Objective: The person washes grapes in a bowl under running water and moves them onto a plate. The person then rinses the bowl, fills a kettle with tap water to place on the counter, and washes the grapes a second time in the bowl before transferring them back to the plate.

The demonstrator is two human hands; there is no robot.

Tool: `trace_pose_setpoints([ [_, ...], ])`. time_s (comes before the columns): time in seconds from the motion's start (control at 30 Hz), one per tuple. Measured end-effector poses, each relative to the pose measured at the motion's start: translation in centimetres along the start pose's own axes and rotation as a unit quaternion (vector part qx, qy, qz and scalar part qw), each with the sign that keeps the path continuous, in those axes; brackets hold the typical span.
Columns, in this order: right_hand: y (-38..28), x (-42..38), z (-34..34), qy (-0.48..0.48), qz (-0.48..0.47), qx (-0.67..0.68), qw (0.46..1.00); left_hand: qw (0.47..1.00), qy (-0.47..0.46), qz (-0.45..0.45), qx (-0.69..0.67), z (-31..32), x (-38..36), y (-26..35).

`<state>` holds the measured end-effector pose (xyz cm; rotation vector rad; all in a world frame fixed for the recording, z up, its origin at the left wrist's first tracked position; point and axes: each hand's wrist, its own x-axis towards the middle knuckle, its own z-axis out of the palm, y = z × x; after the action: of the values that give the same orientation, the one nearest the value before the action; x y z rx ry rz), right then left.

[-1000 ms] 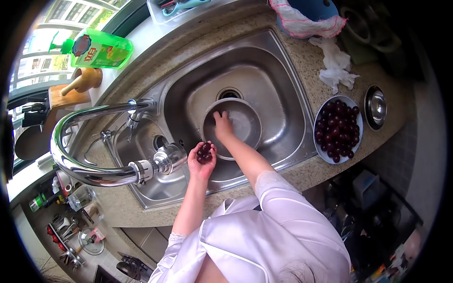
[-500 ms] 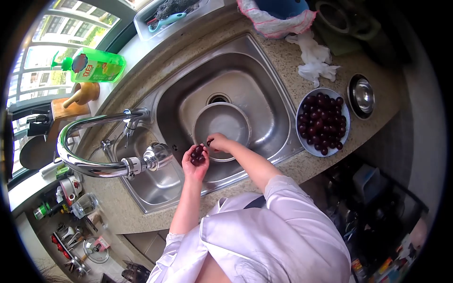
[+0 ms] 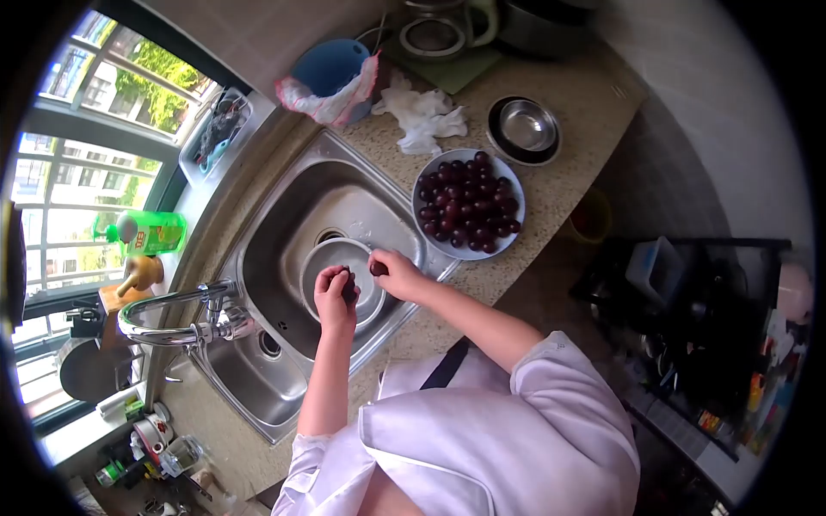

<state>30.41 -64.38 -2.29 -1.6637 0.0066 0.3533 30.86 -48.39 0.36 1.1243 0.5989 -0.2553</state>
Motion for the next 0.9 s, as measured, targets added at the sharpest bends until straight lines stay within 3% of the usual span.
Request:
trace_pose_setpoints([
  [0.03,-1.0,-1.1,-1.6,0.049,-0.013,0.034,0.998,0.998,-0.032,0.032,0.046,2.2,-0.4,0.6],
  [0.1,-3.8,-3.1,-5.9,0.126,-0.091,-0.055,0.986,0.98,-0.084,0.121,0.137,6.7,-1.2,0.9],
  [0.17,-6.3,-4.7,-9.8,0.192,-0.093,-0.073,0.974,0.902,-0.11,0.315,0.276,10.0,-0.2,-0.9],
  [0.2,-6.7,-5.2,-11.6,0.226,-0.104,-0.08,0.965,0.827,-0.115,0.443,0.327,12.8,-1.4,0.1],
  [0.33,-5.6,-5.6,-17.8,0.373,-0.12,-0.163,0.906,0.819,-0.114,0.461,0.323,17.7,-0.4,-2.0],
  [0.43,-3.7,-4.7,-20.7,0.397,-0.102,-0.21,0.888,0.803,-0.076,0.48,0.346,19.5,1.8,-3.8],
  [0.53,-3.4,-4.2,-21.0,0.325,-0.109,-0.203,0.917,0.768,-0.086,0.504,0.385,19.7,1.8,-5.1],
  [0.63,-2.3,-3.8,-21.2,0.309,-0.177,-0.241,0.903,0.758,-0.102,0.513,0.39,20.5,1.3,-4.8],
  [0.77,-1.5,-3.9,-21.5,0.293,-0.178,-0.191,0.92,0.741,-0.165,0.505,0.41,19.9,1.2,-4.7],
  [0.9,-1.6,-4.0,-21.6,0.291,-0.176,-0.184,0.922,0.722,-0.167,0.503,0.445,19.2,1.0,-4.4],
])
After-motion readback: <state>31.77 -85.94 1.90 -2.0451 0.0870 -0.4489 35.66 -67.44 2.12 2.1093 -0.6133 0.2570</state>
